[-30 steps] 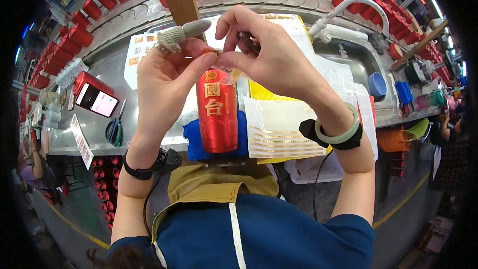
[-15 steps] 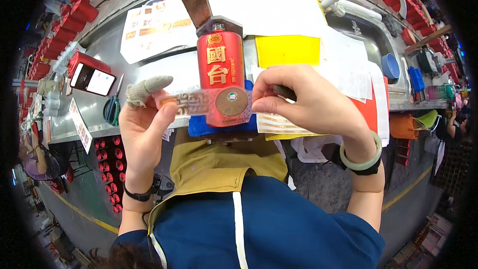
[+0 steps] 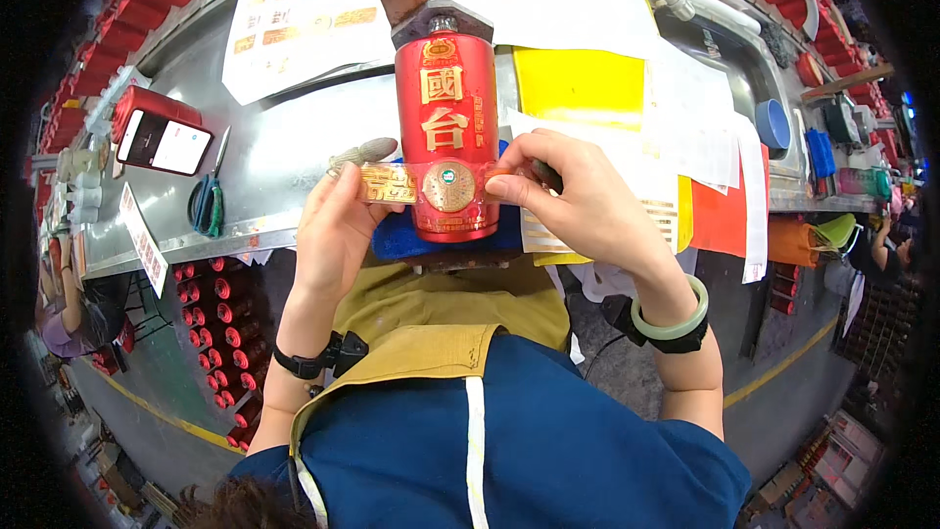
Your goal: The recorder is applying decorative gold-colored labels to red metallic containers on an assembly line.
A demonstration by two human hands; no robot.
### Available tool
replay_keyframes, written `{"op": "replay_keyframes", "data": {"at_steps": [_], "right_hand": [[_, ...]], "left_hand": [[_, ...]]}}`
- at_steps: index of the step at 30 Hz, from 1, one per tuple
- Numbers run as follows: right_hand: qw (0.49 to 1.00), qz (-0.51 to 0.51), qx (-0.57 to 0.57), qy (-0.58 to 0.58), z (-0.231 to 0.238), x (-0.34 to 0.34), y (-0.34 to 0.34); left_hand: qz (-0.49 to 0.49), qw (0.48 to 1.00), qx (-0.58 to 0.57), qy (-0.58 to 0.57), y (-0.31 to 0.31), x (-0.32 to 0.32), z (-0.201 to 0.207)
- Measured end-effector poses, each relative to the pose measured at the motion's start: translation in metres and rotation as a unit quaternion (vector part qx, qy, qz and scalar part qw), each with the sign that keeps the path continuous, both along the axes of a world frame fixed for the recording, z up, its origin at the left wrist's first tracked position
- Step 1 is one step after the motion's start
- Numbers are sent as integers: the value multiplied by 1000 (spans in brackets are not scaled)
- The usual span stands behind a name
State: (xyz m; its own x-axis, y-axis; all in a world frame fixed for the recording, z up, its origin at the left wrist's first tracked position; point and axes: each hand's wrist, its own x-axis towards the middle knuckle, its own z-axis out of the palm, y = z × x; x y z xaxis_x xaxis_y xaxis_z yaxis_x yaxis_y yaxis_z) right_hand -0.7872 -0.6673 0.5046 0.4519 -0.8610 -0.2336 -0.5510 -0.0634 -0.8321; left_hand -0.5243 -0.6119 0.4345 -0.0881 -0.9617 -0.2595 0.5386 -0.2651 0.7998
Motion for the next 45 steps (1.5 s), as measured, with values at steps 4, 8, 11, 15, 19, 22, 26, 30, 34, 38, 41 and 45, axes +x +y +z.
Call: {"op": "replay_keyframes", "data": {"at_steps": [4,8,11,15,19,22,26,30,34,38,41,45], "right_hand": [[999,-18,31,1,0,1,3],[998,-37,47,-29,-4,0,4],[995,-52,57,-58,-12,-3,4],[994,-55,45,-79,-23,-4,5],[995,-54,44,-78,-25,-2,5],[994,-52,36,-89,-27,-1,6],[990,-54,72,-105,-22,1,7],[994,-39,55,-89,-23,-1,5],[992,-34,58,-105,-23,-1,5],[992,-31,61,-104,-24,0,5],[988,-37,65,-134,-27,0,6],[993,-33,52,-103,-27,-1,5]], "left_hand": [[6,993,21,112,-4,-2,11],[-36,992,13,-124,-7,-3,11],[-43,991,-1,-130,-7,1,4],[-52,992,3,-113,-8,0,9],[-54,992,14,-110,-8,1,9],[-45,992,14,-113,-6,0,8],[-51,992,14,-119,-6,1,6],[-49,991,15,-122,-7,0,8],[-33,992,10,-120,-5,-2,5],[-33,992,10,-117,-4,-2,8],[-37,992,0,-120,-4,-3,9],[-29,990,4,-139,-3,-4,7]]}}
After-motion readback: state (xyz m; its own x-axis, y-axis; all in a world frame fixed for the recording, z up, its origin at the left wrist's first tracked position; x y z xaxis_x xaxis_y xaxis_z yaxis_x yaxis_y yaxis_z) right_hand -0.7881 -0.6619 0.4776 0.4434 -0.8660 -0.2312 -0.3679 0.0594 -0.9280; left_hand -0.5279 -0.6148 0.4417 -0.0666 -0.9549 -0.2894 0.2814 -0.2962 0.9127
